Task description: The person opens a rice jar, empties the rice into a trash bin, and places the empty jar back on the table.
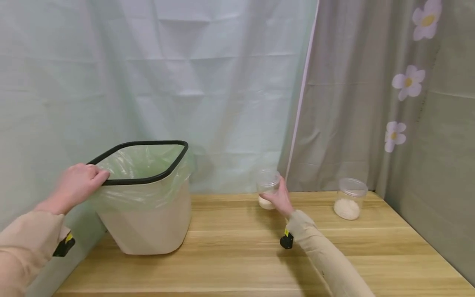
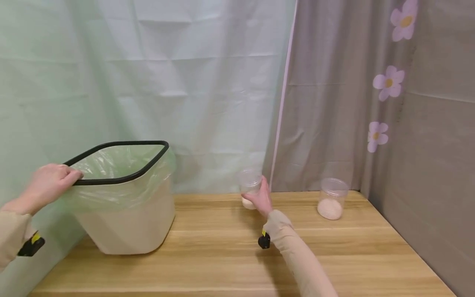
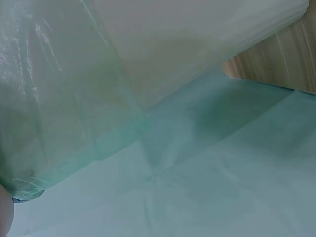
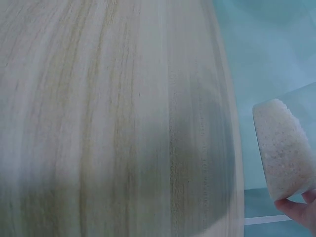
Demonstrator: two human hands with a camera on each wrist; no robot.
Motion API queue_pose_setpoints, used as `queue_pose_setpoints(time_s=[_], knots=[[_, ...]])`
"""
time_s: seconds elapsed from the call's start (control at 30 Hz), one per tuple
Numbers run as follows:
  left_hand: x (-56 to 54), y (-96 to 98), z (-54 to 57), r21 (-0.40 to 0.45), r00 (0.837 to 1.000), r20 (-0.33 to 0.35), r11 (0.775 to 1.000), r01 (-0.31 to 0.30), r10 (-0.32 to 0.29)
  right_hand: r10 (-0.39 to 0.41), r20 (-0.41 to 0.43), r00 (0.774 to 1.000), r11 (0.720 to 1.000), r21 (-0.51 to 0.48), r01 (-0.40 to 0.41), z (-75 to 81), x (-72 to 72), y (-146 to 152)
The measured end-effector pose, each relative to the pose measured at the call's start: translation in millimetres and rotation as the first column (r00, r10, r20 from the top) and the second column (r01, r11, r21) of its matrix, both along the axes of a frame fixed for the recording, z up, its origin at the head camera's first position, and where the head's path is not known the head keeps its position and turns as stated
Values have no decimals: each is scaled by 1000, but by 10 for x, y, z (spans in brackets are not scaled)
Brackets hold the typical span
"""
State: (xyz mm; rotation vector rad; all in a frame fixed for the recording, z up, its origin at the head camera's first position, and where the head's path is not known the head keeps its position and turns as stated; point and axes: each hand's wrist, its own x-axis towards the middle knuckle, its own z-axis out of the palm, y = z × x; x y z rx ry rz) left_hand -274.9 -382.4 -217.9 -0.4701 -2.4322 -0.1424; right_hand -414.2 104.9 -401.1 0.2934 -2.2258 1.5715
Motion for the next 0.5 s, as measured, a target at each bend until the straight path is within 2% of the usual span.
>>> queue_pose_setpoints(time_s=[0.2,0.5], knots=[[-90,131,12,-4,1000,2,1000,6,-6,-3,-18,1000,1000,11,3,72,42,31],[-212,295,-5,1,1000,2,1000,30,-30,6,-8,1000,1000,-1,-6,93,70,108]])
